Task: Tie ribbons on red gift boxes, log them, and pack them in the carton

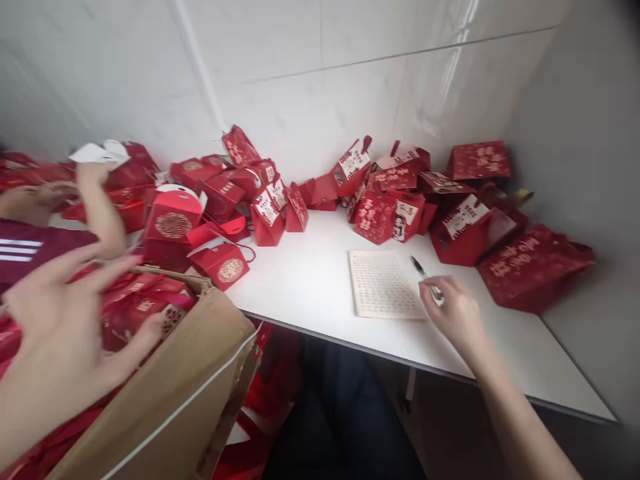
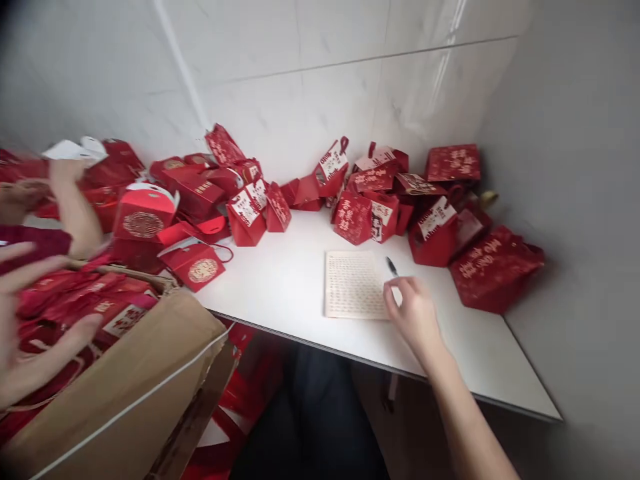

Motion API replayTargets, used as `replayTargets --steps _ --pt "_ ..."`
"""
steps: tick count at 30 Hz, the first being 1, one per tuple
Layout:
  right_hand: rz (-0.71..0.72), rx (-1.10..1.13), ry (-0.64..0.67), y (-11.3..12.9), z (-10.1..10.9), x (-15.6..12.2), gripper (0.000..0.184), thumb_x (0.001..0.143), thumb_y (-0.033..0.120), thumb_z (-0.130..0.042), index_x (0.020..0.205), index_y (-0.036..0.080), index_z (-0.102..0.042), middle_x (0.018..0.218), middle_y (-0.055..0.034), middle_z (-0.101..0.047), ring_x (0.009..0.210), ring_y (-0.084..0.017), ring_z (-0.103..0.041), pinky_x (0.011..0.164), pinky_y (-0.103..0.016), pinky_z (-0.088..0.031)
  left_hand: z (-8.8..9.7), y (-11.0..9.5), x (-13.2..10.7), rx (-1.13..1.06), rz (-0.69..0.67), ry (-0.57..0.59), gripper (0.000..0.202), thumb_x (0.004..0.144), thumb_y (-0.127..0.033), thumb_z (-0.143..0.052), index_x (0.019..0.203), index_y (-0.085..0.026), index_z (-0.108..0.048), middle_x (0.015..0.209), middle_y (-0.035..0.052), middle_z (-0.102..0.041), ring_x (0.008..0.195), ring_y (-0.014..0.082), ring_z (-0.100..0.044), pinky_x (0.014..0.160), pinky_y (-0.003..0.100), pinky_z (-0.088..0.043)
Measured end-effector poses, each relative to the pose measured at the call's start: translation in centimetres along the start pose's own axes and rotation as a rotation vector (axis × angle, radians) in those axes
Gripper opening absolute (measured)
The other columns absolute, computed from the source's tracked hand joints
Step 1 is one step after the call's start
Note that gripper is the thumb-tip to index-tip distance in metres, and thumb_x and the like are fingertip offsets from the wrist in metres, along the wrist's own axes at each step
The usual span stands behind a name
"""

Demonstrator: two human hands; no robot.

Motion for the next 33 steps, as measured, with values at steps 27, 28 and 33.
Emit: replayTargets --steps 27,28,33 --pt "-0.568 1.018 0.276 -4.2 -8.6 1.1 0.036 0.078 0.056 -0.052 0.079 0.024 -0.035 0.059 0.0018 -0.061 0.053 -0.016 -0.058 0.060 -0.031 -0.048 -22.5 -21.2 -5.0 -0.474 -0.865 0.904 0.071 0.067 -0.022 -0.060 0.134 -0.029 -0.039 0.145 0.0043 -0.035 0.132 0.0269 -0.033 0.106 0.040 -0.026" --pt "-0.566 1.015 0.280 -3.8 -8.5 0.5 0.037 0.082 0.060 -0.044 0.081 0.024 -0.036 0.057 0.0021 -0.060 0.050 -0.015 -0.056 0.057 -0.030 -0.047 -22.6 -21.3 -5.1 -0.472 -0.872 0.897 0.072 0.066 -0.020 -0.059 0.135 -0.028 -0.038 0.145 0.0043 -0.035 0.132 0.0268 -0.033 0.105 0.039 -0.027" --pt "-0.560 0.816 0.291 -3.7 -8.1 -1.1 0.039 0.083 0.059 -0.044 0.074 0.021 -0.048 0.063 -0.0015 -0.059 0.055 -0.014 -0.051 0.054 -0.027 -0.042 -22.9 -21.3 -5.4 -0.426 -0.921 0.848 0.080 0.060 -0.012 -0.055 0.136 -0.028 -0.037 0.144 0.0042 -0.036 0.129 0.0276 -0.036 0.103 0.040 -0.030"
Point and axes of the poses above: each hand's wrist, its own x-axis towards the middle knuckle, its own z-axis out of the back of the hand, y = z × x, the point moved 10 cm from there along x, towards the middle knuckle
